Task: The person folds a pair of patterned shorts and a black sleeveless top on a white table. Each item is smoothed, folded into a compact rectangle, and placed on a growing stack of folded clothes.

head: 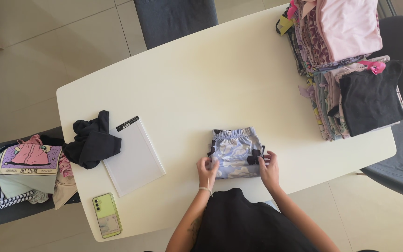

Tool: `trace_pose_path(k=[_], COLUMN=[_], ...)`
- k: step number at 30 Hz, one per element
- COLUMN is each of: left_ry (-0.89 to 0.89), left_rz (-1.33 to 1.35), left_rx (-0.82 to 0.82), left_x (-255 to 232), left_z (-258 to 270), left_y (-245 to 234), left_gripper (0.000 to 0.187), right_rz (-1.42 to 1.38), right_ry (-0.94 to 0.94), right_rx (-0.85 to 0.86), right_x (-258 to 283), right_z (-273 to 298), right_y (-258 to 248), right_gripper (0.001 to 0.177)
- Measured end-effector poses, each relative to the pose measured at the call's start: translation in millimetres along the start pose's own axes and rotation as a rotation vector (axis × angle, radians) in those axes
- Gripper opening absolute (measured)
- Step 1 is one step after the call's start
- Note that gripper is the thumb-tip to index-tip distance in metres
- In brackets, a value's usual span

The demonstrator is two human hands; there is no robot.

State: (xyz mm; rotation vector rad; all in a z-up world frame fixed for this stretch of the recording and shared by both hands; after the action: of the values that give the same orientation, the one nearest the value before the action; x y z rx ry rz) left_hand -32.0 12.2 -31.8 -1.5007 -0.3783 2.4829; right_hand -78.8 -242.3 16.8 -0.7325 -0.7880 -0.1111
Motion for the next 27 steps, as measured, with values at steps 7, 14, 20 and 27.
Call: trace_pose_path(k=[7, 14, 20, 27], left_ry=[-0.002, 0.246, 0.229, 0.018], left_rz=[-0.083, -0.248, -0.267, -0.015], left_rx=[0.091, 0.079, -0.039, 0.029], left_x=[-8.1, -20.5, -1.5, -18.5], left_z=[-43.1, -33.6, -24.3, -6.0], left_y=[32.7, 51.5, 83.3, 123.4], left_gripper=[0.079, 0.07, 0.048, 0.034], right_rz=[0.086, -0.008, -0.041, -0.204], right_ry=[0.234, 0.313, 0.363, 0.309], right_rx=[0.13, 0.137, 0.216, 0.36], right_x=[14.5, -10.6, -23.2, -21.5], right_z=[-17.1, -31.0, -31.0, -43.4], right_y=[25.4, 20.1, -10.3, -78.5], right_gripper=[0.077, 0.07, 0.078, 0.064])
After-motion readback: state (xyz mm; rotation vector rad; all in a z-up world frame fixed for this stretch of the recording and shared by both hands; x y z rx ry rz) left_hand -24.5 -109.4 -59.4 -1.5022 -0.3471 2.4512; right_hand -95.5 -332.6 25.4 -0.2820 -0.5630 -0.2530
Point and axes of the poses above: each hand's wrist, its own z-axis away from the middle knuckle, its own y-axis out of the palm, x = y × z, the point moved 2 cm from there along -z, towards the middle knuckle, and after that the axes turned 7 degrees about y, right-handed, at the moved point
